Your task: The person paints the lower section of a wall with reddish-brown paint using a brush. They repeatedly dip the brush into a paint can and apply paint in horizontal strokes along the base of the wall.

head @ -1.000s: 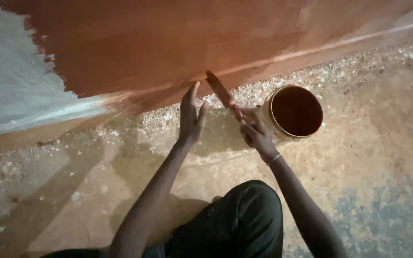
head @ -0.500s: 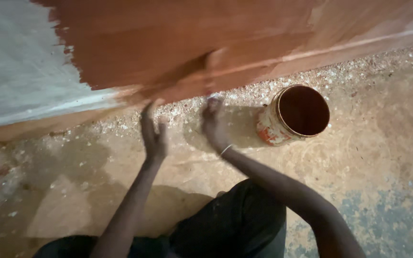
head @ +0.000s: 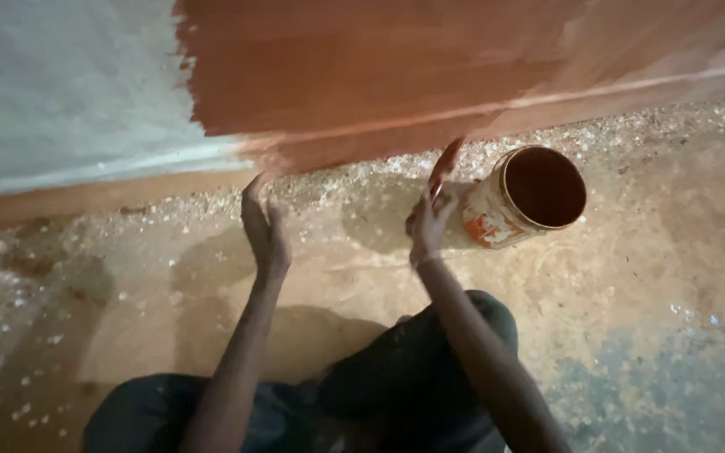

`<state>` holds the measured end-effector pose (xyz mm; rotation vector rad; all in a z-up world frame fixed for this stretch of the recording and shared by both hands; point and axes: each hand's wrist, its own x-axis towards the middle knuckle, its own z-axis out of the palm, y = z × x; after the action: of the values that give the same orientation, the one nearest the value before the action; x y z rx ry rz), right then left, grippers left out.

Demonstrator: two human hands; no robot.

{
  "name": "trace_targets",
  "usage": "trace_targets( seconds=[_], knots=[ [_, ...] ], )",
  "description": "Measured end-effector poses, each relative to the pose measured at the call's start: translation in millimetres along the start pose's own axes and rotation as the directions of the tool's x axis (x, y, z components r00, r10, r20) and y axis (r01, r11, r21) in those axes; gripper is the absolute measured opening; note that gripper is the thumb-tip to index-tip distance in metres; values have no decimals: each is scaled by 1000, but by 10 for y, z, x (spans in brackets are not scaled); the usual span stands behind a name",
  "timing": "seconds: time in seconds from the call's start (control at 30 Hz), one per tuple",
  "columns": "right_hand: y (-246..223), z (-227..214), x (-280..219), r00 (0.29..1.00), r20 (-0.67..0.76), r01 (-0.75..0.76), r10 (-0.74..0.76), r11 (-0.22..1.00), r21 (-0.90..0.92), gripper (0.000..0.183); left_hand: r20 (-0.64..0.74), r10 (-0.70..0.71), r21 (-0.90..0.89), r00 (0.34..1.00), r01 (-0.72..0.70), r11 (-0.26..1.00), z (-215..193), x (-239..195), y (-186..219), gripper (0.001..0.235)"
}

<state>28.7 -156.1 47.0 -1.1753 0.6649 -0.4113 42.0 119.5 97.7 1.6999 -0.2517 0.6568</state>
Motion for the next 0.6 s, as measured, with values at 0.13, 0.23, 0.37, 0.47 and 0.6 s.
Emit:
trace_targets(
  seconds=[0.13,0.23,0.37,0.47,0.6],
  knots=[
    [219,591,496,971,172,168,-167,986,9,24,-22,13,34,1000,-12,999,-58,99,8,48],
    [750,1295,-94,949,279,132,-145,989,65,24,-67,-59,27,996,61,998,-168,108,34,44],
    [1064,1654,-1171,823,558,257,-103,945,-203,43,-117,-95,80,989,105,991,-375,167,51,38],
    [942,1384,-1416,685,717,421,-127,872,-247,37,-98,-114,29,989,117,993,-569,84,14,32],
    [582,869,-1074,566,824,489,35,790,-369,35,-93,-90,82,992,98,992,-683,42,-74,32]
  ],
)
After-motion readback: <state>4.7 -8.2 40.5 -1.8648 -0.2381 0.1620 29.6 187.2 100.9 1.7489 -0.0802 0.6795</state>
